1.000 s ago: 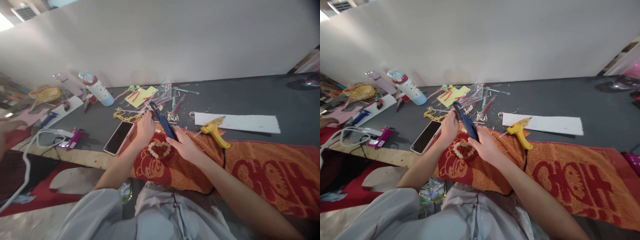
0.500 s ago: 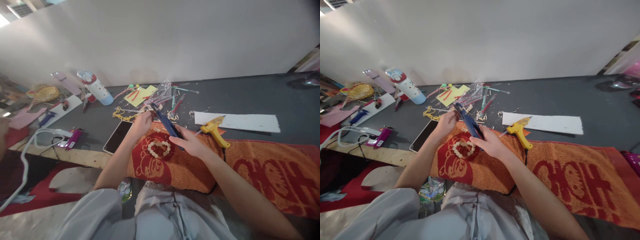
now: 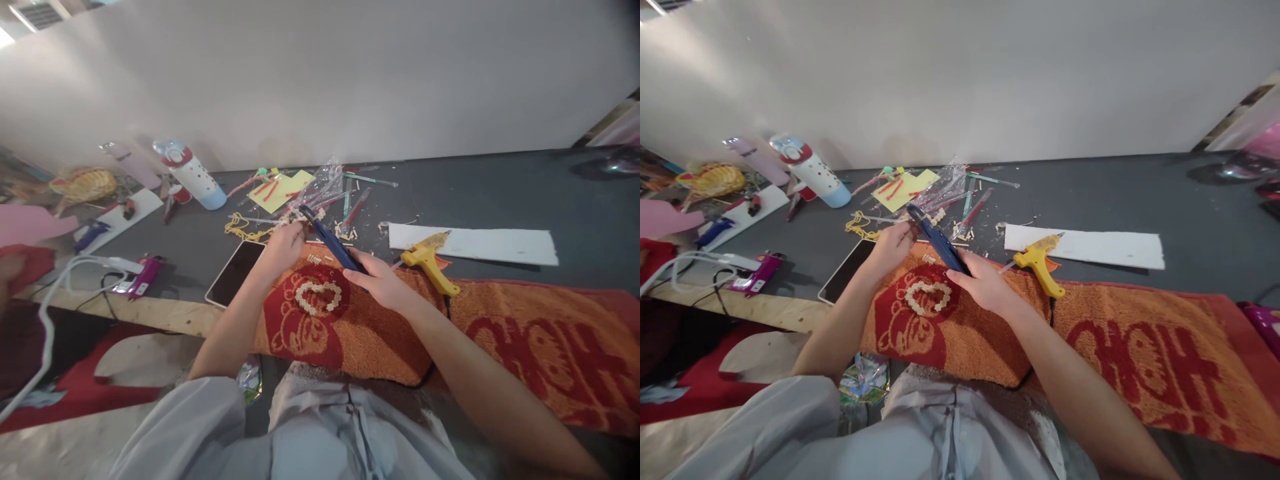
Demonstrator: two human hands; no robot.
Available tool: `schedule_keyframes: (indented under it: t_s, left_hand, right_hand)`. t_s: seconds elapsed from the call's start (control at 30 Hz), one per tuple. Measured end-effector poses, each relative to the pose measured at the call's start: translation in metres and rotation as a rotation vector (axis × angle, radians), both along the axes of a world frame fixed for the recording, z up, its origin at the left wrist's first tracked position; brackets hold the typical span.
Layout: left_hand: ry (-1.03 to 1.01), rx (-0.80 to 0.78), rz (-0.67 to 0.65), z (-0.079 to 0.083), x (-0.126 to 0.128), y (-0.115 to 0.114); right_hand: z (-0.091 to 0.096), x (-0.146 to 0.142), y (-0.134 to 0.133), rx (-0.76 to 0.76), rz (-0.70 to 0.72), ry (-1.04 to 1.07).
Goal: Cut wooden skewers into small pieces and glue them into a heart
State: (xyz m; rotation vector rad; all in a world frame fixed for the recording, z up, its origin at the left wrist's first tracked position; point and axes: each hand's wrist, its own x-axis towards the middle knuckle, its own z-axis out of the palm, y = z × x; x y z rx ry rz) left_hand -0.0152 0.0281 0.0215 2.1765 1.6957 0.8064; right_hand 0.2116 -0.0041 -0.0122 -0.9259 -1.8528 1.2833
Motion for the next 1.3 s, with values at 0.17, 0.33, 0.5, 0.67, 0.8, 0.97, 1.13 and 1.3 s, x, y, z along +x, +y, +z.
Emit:
schedule_keyframes:
  t_s: [0.17, 0.33, 0.5, 0.67, 0.8, 0.97, 1.13, 1.3]
  left_hand:
    - [0.365, 0.072, 0.131, -0.001, 0.008, -0.004]
    - [0.492, 0.018, 0.151, 0.004, 0.005, -0.005]
    - [0.449, 0.074, 0.125, 0.000, -0.002, -0.001]
    - [0.228, 0.327, 0.216, -0.001, -0.010, -0.002]
    - [0.173, 0.355, 0.116, 0.002, -0.012, -0.004]
    - [0.217, 0.241, 0.017, 0.003, -0.007, -0.005]
    - [0.311, 0.142, 0.033, 0.006, -0.003, -0.005]
    - [0.370, 0.090, 0.011, 0.011, -0.004, -0.007]
  right_hand:
    - [0.005, -0.001, -0.002, -0.051, 0.027, 0.028]
    - [0.005, 0.001, -0.001, -0.110, -0.022, 0.018]
    - [0.002, 0.002, 0.001, -0.095, -0.036, -0.038]
    - [0.006, 0.005, 0.001, 0.099, -0.126, -0.307]
    - [0.006, 0.004, -0.001, 0.267, -0.139, -0.529]
    - [0.001, 0.001, -0.005, 0.416, -0.134, -0.638]
    - [-0.003, 0.000, -0.007, 0.508, -0.146, -0.674]
    - [-0.004, -0.001, -0.008, 0.559, -0.157, -0.692]
